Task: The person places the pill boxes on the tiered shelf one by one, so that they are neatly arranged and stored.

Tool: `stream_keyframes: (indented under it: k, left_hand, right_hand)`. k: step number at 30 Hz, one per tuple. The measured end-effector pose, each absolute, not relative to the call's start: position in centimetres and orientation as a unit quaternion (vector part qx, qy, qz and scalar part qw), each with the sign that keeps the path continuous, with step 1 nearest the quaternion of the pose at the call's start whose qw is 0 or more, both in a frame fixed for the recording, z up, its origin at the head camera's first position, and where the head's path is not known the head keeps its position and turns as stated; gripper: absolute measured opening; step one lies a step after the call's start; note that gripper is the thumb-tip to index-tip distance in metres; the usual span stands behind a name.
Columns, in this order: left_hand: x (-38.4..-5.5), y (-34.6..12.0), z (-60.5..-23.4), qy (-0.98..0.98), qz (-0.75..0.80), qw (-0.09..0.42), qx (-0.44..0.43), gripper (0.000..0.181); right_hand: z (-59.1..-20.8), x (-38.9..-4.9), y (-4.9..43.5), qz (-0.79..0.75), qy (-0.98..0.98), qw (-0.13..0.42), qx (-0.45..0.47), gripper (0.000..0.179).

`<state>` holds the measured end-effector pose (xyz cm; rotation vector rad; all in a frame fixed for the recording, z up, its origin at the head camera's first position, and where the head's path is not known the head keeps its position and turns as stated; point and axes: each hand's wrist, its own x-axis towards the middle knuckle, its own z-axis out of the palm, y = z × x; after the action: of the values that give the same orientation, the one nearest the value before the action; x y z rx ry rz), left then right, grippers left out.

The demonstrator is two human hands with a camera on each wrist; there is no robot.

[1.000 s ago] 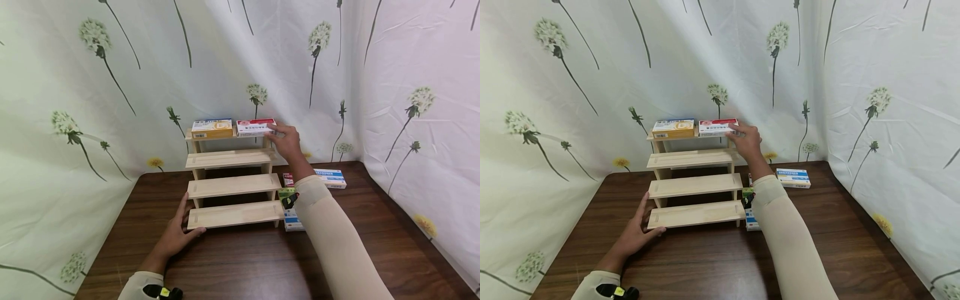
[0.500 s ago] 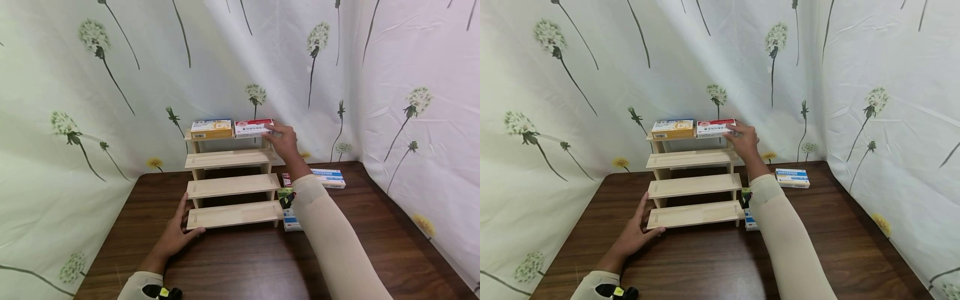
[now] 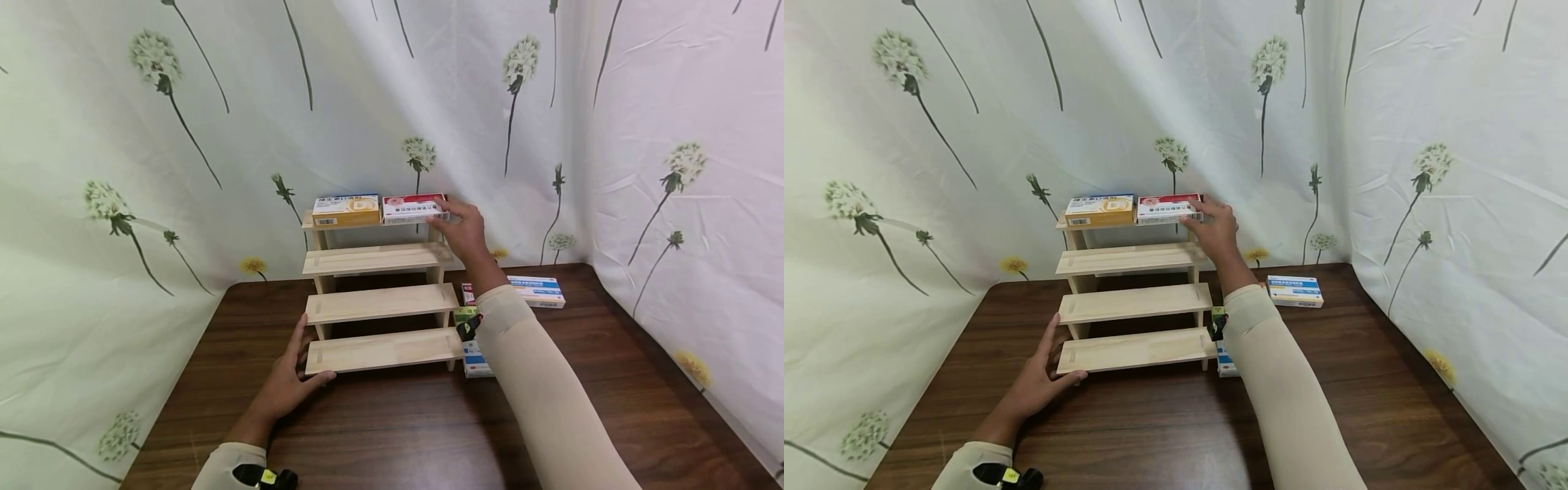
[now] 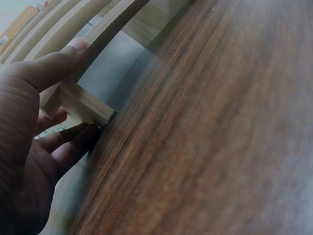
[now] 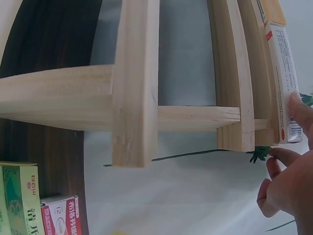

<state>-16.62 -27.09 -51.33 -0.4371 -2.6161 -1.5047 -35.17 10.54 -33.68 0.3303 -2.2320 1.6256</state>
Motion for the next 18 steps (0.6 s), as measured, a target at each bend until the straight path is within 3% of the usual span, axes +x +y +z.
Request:
stream_keyframes:
  k: [18]
  left_hand:
    - [-16.6, -27.0, -51.3, -0.854, -0.498, 0.042, -0.144, 0.126]
  right_hand:
    - [-34.2, -33.9, 13.1, 0.572, -0.778, 0.213, 0.15, 0.053]
